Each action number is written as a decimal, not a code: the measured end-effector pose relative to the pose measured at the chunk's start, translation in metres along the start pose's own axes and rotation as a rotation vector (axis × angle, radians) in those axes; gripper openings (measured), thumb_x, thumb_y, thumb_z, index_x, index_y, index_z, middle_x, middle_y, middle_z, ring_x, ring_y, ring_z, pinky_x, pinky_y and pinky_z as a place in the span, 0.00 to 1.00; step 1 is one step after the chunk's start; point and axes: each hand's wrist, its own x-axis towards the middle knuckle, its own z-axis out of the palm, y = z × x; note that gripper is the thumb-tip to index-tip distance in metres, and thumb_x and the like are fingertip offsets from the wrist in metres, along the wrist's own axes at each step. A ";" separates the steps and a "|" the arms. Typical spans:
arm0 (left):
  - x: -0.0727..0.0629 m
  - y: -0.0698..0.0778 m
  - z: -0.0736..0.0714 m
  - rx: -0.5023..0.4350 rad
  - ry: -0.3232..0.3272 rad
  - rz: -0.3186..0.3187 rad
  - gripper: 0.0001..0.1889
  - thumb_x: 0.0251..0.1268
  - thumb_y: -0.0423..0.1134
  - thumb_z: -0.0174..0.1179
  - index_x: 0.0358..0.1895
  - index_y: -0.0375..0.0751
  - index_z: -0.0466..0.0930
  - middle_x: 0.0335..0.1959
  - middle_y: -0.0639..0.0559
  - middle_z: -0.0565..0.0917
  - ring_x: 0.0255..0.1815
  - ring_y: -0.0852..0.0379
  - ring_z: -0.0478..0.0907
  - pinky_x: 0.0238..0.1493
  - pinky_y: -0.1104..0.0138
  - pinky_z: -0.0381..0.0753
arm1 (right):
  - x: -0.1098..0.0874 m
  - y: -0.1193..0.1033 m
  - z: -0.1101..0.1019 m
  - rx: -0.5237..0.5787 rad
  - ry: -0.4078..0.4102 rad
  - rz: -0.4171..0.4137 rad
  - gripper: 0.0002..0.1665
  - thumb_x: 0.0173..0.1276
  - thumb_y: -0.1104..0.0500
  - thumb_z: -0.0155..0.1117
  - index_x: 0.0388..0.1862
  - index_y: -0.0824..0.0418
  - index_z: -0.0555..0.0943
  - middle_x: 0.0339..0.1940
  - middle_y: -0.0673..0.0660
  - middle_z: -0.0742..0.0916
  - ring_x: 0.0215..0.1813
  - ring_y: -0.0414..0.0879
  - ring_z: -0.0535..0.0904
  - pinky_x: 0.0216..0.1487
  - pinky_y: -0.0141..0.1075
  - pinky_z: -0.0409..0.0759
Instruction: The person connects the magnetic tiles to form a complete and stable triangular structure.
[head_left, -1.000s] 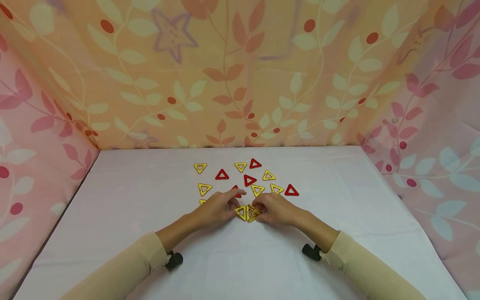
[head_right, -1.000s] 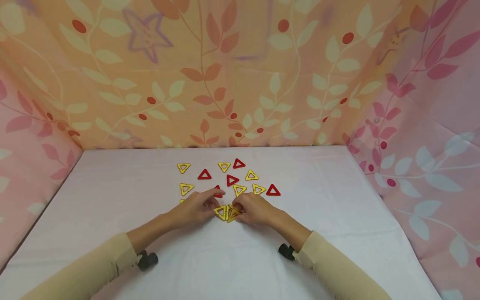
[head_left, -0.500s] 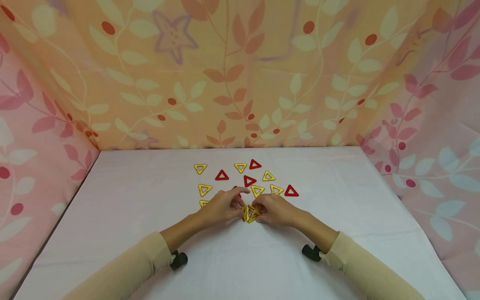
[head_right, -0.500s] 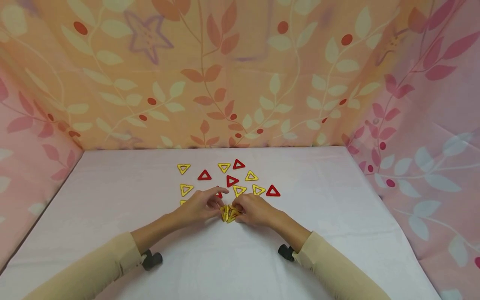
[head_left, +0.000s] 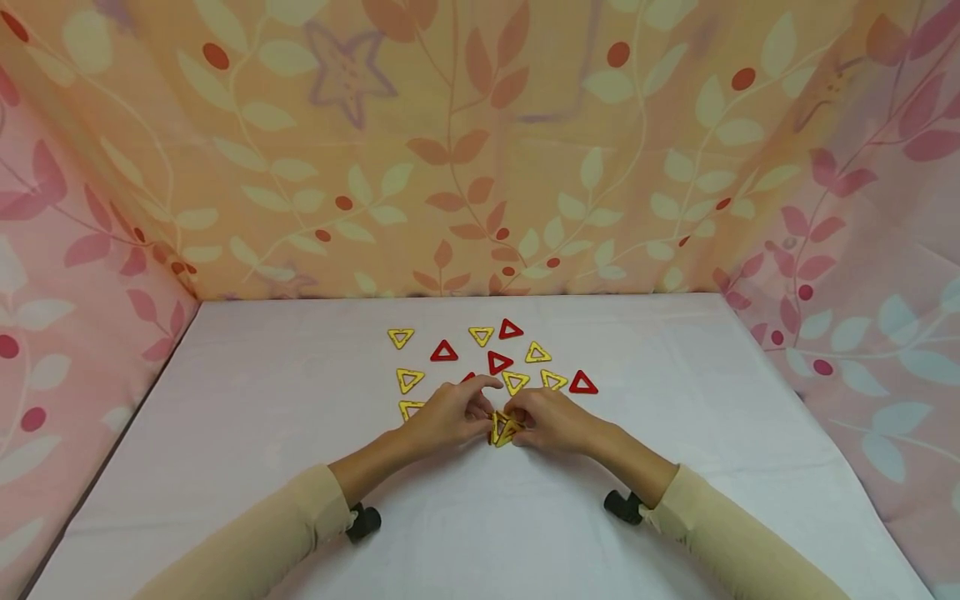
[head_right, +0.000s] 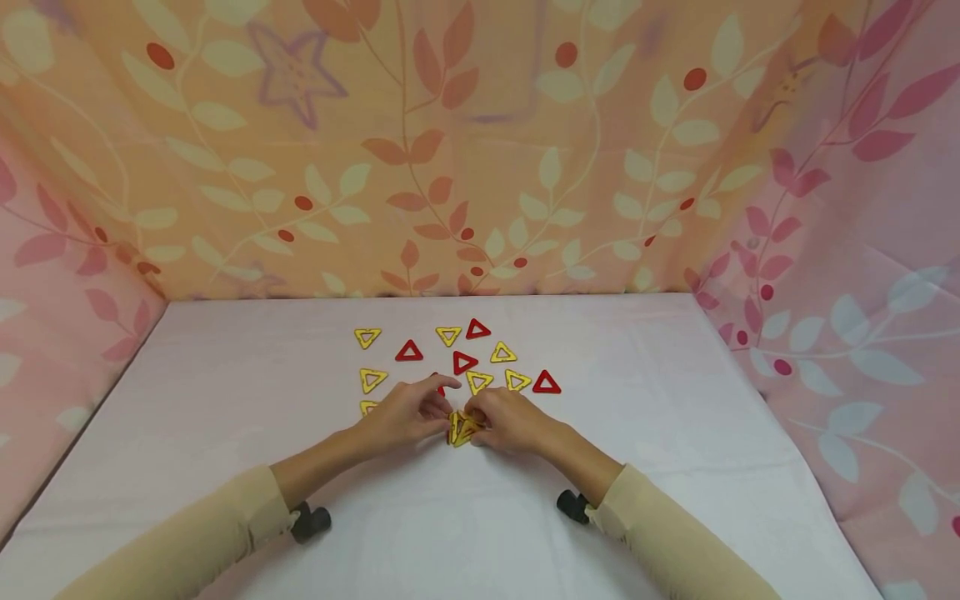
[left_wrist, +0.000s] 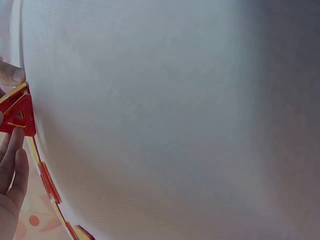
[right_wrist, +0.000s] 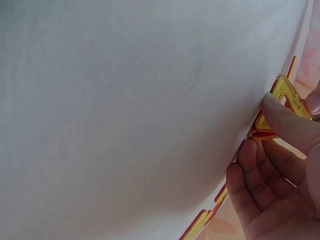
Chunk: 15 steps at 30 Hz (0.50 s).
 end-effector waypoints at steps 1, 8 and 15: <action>0.000 0.000 0.001 0.000 0.000 -0.002 0.29 0.60 0.30 0.70 0.65 0.36 0.71 0.36 0.53 0.88 0.35 0.65 0.82 0.41 0.72 0.82 | 0.000 0.000 0.000 0.000 0.001 -0.001 0.22 0.59 0.58 0.77 0.51 0.62 0.83 0.33 0.44 0.80 0.37 0.41 0.75 0.39 0.33 0.76; 0.000 -0.001 0.003 -0.015 0.012 0.003 0.29 0.60 0.30 0.70 0.64 0.36 0.71 0.36 0.54 0.87 0.35 0.64 0.83 0.40 0.72 0.82 | 0.000 0.001 0.001 0.005 0.004 -0.006 0.21 0.59 0.58 0.77 0.51 0.62 0.83 0.33 0.44 0.81 0.37 0.41 0.75 0.39 0.33 0.76; 0.001 0.003 0.005 -0.032 0.003 0.007 0.28 0.60 0.30 0.70 0.63 0.37 0.71 0.36 0.54 0.87 0.36 0.62 0.83 0.40 0.72 0.82 | 0.000 0.000 0.000 0.017 0.005 -0.007 0.20 0.59 0.59 0.77 0.50 0.61 0.83 0.34 0.44 0.81 0.36 0.42 0.75 0.39 0.33 0.76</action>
